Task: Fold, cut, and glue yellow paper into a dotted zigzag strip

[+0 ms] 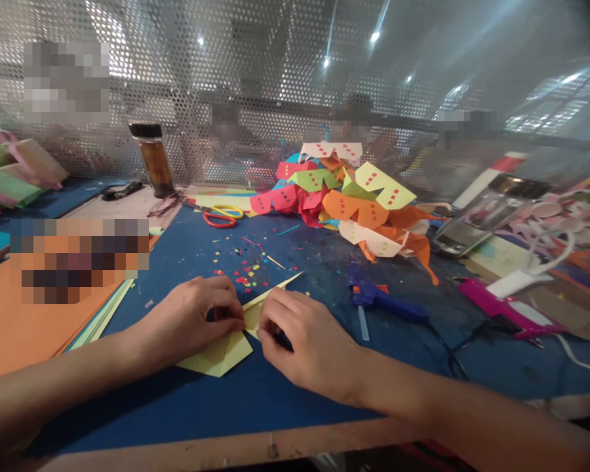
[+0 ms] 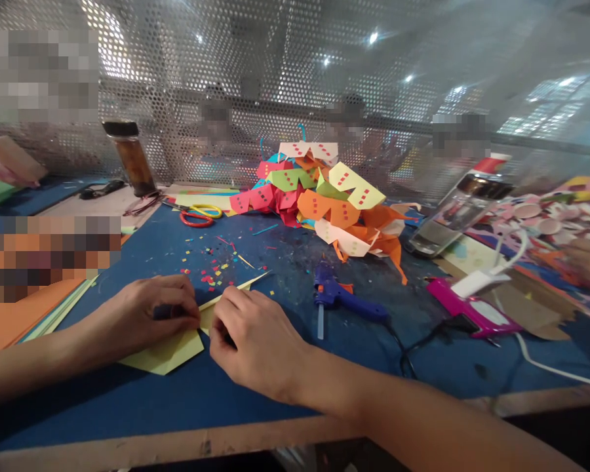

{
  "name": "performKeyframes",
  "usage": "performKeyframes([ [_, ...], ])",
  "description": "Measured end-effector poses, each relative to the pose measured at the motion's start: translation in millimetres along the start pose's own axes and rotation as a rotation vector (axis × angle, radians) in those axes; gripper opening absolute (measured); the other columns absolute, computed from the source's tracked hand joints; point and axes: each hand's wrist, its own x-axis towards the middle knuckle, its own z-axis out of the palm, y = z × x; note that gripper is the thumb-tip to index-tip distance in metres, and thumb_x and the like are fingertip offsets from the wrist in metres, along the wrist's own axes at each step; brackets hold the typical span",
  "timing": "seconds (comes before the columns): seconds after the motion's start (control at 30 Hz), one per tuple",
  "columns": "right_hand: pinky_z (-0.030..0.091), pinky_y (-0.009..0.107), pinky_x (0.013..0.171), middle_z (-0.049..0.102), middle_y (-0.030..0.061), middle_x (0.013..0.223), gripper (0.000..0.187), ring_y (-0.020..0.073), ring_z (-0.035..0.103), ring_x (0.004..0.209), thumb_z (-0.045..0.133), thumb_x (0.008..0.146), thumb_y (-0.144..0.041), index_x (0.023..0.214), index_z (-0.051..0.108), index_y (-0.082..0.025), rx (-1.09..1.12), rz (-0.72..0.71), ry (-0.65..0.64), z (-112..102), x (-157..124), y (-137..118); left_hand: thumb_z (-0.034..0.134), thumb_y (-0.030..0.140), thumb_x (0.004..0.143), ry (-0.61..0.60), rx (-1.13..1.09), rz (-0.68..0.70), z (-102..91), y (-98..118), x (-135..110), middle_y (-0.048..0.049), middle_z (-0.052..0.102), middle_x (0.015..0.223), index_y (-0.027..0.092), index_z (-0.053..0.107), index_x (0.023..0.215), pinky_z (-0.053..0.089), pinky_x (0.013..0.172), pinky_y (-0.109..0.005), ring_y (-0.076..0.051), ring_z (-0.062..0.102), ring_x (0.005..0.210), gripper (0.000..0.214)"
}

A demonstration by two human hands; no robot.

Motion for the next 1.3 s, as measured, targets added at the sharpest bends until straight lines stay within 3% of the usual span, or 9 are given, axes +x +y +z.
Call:
performKeyframes([
  [0.37, 0.038, 0.028, 0.065, 0.055, 0.0001, 0.078, 0.013, 0.0128, 0.049, 0.069, 0.054, 0.090, -0.016, 0.076, 0.053, -0.017, 0.039, 0.033, 0.018, -0.7, 2.6, -0.3, 0.066, 0.014, 0.084, 0.034, -0.003, 0.030, 6.9, -6.9, 1.1, 0.0050, 0.063, 0.080, 0.021, 0.067, 0.073, 0.038, 0.071, -0.025, -0.010, 0.058, 0.071, 0.013],
  [0.6, 0.040, 0.028, 0.064, 0.056, 0.0004, 0.079, 0.012, 0.0128, 0.052, 0.069, 0.057, 0.083, -0.011, 0.074, 0.054, -0.018, 0.010, 0.051, 0.036, 2.1, 3.1, 0.9, 0.065, 0.014, 0.085, 0.044, 0.009, 0.031, 5.6, -4.6, -0.9, 0.0053, 0.063, 0.081, 0.021, 0.066, 0.075, 0.036, 0.074, -0.027, -0.011, 0.058, 0.072, 0.013],
  [0.8, 0.041, 0.028, 0.065, 0.057, 0.0009, 0.081, 0.010, 0.0126, 0.052, 0.069, 0.055, 0.084, -0.012, 0.075, 0.054, -0.017, 0.003, 0.044, 0.027, 2.9, 2.9, 1.6, 0.064, 0.014, 0.085, 0.059, 0.009, 0.021, 6.6, -4.2, -1.8, 0.0044, 0.064, 0.081, 0.021, 0.066, 0.074, 0.038, 0.075, -0.026, -0.011, 0.059, 0.075, 0.013],
  [1.03, 0.042, 0.029, 0.068, 0.057, 0.0013, 0.085, 0.009, 0.0131, 0.052, 0.071, 0.057, 0.083, -0.012, 0.077, 0.054, -0.017, -0.038, 0.037, 0.010, 4.2, 2.5, 2.8, 0.062, 0.014, 0.084, 0.073, -0.026, -0.006, 6.9, -2.5, -1.0, 0.0040, 0.061, 0.076, 0.020, 0.064, 0.079, 0.039, 0.064, -0.023, -0.011, 0.055, 0.068, 0.008],
  [1.3, 0.042, 0.031, 0.069, 0.058, 0.0023, 0.086, 0.009, 0.0145, 0.052, 0.072, 0.057, 0.085, -0.014, 0.077, 0.053, -0.018, -0.091, 0.018, -0.001, 2.8, 2.4, 1.5, 0.064, 0.013, 0.081, 0.057, -0.044, -0.024, 6.4, -2.7, -0.5, 0.0043, 0.063, 0.076, 0.021, 0.065, 0.075, 0.041, 0.068, -0.024, -0.011, 0.057, 0.068, 0.011],
])
